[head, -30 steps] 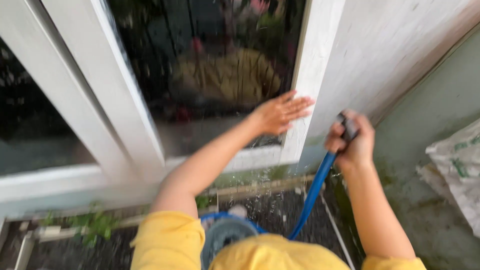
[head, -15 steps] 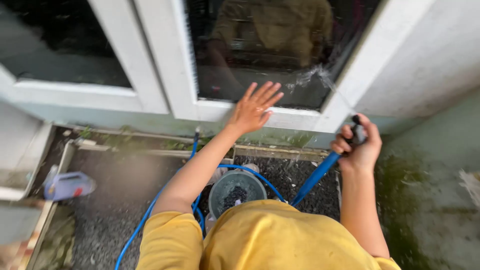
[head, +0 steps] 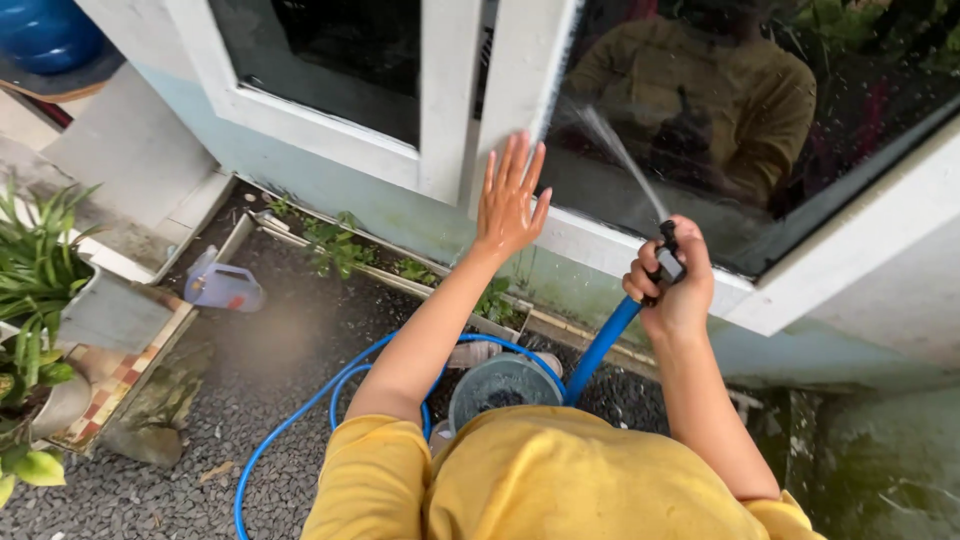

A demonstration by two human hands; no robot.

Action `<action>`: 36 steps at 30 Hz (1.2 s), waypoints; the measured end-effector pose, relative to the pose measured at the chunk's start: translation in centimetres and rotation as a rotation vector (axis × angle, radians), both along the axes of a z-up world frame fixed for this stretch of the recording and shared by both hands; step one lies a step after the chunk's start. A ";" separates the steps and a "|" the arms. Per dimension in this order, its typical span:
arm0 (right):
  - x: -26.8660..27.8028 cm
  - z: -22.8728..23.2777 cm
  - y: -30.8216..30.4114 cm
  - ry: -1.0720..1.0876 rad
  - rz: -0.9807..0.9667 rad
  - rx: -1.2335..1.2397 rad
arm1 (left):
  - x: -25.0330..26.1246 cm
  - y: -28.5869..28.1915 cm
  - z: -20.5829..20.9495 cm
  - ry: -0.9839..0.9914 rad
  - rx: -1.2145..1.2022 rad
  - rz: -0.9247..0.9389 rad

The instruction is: Cleaning a window with a hose and hand, then washing a cloth in a bucket

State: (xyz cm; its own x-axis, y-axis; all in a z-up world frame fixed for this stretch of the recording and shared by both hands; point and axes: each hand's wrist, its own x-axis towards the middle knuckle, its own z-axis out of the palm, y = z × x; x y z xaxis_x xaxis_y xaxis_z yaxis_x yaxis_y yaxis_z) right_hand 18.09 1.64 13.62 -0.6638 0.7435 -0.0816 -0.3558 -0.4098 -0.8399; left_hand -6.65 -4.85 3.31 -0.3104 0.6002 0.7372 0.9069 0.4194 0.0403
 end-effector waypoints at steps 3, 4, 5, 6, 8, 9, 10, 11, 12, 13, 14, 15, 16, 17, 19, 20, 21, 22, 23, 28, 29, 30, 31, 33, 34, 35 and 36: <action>-1.1 -1.5 -0.5 0.056 0.000 0.041 | -0.2 -0.3 -0.1 0.004 0.181 0.024; -1.4 -3.0 -0.7 0.029 -0.001 0.009 | 0.1 -0.5 -1.4 -0.033 0.222 -0.043; -1.8 -4.4 -0.8 0.006 -0.004 -0.022 | 0.4 -0.5 -2.7 -0.067 0.264 -0.113; -1.8 -4.5 -1.1 0.014 -0.004 -0.014 | 0.7 -1.0 -3.5 -0.058 0.271 -0.114; -2.0 -4.7 -1.7 -0.049 -0.026 -0.072 | 1.3 -2.1 -5.2 -0.128 0.260 -0.162; -2.3 -3.8 -1.2 -0.042 -0.030 -0.070 | 0.4 -1.3 -4.9 -0.122 0.262 -0.168; -2.5 -2.9 -0.7 -0.010 -0.037 -0.042 | -0.5 -0.5 -4.7 -0.103 0.265 -0.150; -2.4 -2.2 -0.4 0.016 -0.048 -0.018 | -1.0 0.3 -4.6 -0.091 0.265 -0.135; -2.4 -0.6 -0.7 0.016 -0.056 -0.019 | -1.6 1.0 -3.1 -0.092 0.263 -0.143; -2.5 1.0 -1.1 0.068 -0.036 0.029 | -2.2 1.8 -1.5 -0.043 0.323 -0.128; -2.6 2.7 -1.4 0.118 -0.016 0.077 | -2.9 2.6 0.0 0.005 0.383 -0.113; -2.9 2.8 -1.7 0.117 -0.025 0.076 | -2.9 2.6 0.9 0.002 0.382 -0.121; -3.2 2.8 -2.0 0.123 -0.021 0.079 | -2.9 2.7 1.8 -0.003 0.415 -0.128; -3.4 2.8 -2.4 0.128 -0.017 0.080 | -2.9 2.6 2.5 -0.009 0.445 -0.134; -4.1 0.2 -3.1 0.110 -0.005 0.048 | -2.6 2.1 0.0 -0.019 0.442 -0.167; -4.5 -1.2 -3.4 0.095 0.016 0.018 | -2.5 1.8 -1.2 -0.025 0.443 -0.193; -4.5 -2.1 -3.6 0.096 0.009 0.018 | -2.4 0.6 -3.4 -0.026 0.442 -0.199; -4.5 -3.1 -3.8 0.043 0.002 -0.021 | -2.4 -0.6 -5.6 -0.032 0.392 -0.236; -4.5 -4.0 -4.1 -0.008 -0.005 -0.060 | -2.5 -1.9 -7.8 -0.036 0.341 -0.273; -0.5 3.9 -4.7 0.101 -0.423 0.010 | -3.6 -13.6 -12.2 -0.426 -0.288 -0.240; 0.4 6.1 -5.0 0.188 -0.535 0.060 | -4.2 -15.9 -12.4 -0.512 -0.452 -0.168; 1.2 6.1 -5.1 0.190 -0.541 0.059 | -4.9 -16.8 -14.7 -0.510 -0.455 -0.174; 2.0 6.1 -5.2 0.176 -0.544 0.098 | -5.6 -17.9 -17.0 -0.515 -0.355 -0.056; 1.8 4.9 -5.8 0.157 -0.553 0.130 | -5.6 -18.1 -17.5 -0.519 -0.263 0.056; 1.0 3.8 -6.1 0.175 -0.537 0.102 | -4.9 -17.0 -15.6 -0.637 -0.141 -0.053; 0.4 2.7 -6.6 0.196 -0.529 0.076 | -4.2 -15.7 -13.8 -0.751 -0.020 -0.170; -0.3 1.5 -7.1 0.194 -0.545 0.071 | -3.8 -14.1 -11.7 -0.751 -0.031 -0.182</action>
State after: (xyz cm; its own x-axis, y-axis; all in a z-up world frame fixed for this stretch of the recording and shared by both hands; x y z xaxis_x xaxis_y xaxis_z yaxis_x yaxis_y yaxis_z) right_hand 17.79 -5.48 15.09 -0.1815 0.9812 0.0663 -0.6498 -0.0690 -0.7570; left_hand -10.45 -18.90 -8.43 -0.6150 0.7068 0.3496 0.6955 0.2773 0.6629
